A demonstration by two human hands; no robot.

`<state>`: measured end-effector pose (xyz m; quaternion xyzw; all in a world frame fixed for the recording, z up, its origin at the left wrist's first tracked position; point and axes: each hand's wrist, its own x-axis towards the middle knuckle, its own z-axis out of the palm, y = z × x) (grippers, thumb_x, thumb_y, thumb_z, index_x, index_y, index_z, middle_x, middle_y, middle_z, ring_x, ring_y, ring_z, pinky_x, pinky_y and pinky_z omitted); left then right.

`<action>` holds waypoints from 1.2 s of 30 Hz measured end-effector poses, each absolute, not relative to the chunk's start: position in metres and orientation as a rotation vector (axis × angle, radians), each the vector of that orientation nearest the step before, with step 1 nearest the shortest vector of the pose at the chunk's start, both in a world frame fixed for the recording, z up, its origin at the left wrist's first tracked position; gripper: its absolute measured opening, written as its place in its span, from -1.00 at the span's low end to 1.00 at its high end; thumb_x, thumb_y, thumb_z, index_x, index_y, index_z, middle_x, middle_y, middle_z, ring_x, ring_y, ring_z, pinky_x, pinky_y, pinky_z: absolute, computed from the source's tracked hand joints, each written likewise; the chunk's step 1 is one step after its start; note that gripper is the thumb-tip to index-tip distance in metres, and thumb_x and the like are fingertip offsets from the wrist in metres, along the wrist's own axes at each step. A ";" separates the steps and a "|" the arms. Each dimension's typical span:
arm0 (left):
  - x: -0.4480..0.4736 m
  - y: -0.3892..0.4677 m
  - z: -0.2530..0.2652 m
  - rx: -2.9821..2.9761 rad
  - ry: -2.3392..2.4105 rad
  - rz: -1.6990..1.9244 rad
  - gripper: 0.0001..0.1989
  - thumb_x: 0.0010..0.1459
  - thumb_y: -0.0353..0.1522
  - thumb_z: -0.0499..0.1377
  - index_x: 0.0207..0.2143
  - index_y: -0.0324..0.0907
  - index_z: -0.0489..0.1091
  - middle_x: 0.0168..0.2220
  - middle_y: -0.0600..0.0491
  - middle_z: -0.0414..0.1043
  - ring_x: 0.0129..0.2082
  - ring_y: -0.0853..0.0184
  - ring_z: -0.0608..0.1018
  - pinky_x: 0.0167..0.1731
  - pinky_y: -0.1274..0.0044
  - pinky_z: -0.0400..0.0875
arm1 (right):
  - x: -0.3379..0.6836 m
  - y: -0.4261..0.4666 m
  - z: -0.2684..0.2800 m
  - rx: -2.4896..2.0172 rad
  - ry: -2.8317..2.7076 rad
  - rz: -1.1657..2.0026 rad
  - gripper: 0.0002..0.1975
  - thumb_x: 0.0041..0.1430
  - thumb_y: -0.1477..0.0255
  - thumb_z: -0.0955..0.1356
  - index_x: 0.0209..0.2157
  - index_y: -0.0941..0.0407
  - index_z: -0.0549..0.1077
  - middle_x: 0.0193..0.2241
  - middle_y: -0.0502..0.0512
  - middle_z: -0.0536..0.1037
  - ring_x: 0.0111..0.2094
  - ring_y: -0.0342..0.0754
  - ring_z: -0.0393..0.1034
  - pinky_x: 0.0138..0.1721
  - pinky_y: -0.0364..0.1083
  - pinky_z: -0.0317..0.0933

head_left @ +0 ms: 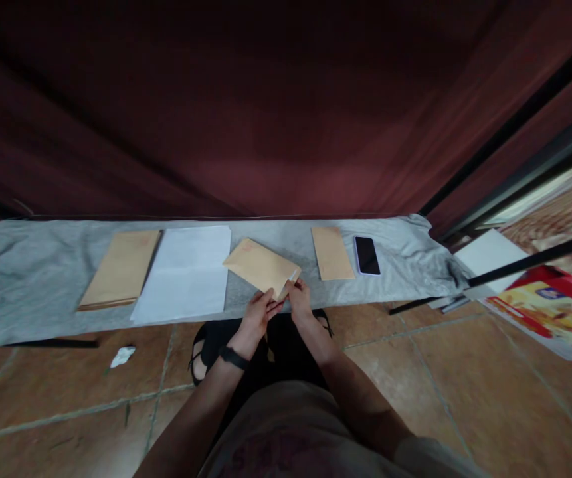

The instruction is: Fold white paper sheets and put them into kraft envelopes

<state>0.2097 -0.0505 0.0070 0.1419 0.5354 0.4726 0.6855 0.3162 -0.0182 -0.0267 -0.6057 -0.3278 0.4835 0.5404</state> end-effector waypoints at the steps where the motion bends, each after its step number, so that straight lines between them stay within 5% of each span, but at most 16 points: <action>1: 0.211 -0.050 0.006 0.330 1.218 1.061 -0.72 0.05 -0.36 0.42 -0.28 -0.19 0.39 -0.39 0.04 0.58 -0.44 0.34 0.65 -0.28 0.46 0.60 | 0.316 -0.019 -0.026 -1.439 -0.750 1.156 -0.74 0.06 0.17 0.35 -0.40 0.10 0.43 -0.52 0.04 0.56 -0.48 -0.05 0.46 -0.48 -0.13 0.34; 18: 0.206 -0.045 0.003 0.614 1.297 1.166 -0.85 0.07 -0.41 0.36 -0.27 -0.21 0.52 -0.30 0.04 0.58 -0.42 0.39 0.54 -0.50 0.62 0.46 | 0.336 -0.033 -0.020 -1.348 -0.644 1.395 -0.79 -0.02 0.27 0.40 -0.38 0.09 0.44 -0.46 0.02 0.60 -0.48 -0.08 0.50 -0.43 -0.13 0.41; 36: 0.200 -0.044 0.002 0.619 1.250 1.059 -0.64 0.04 -0.40 0.37 -0.08 -0.23 0.44 -0.38 0.04 0.59 -0.54 0.39 0.57 -0.49 0.57 0.47 | 0.323 -0.027 -0.020 -1.379 -0.568 1.399 -0.82 0.06 0.28 0.40 -0.37 0.08 0.42 -0.60 -0.09 0.53 -0.60 -0.08 0.48 -0.61 -0.17 0.38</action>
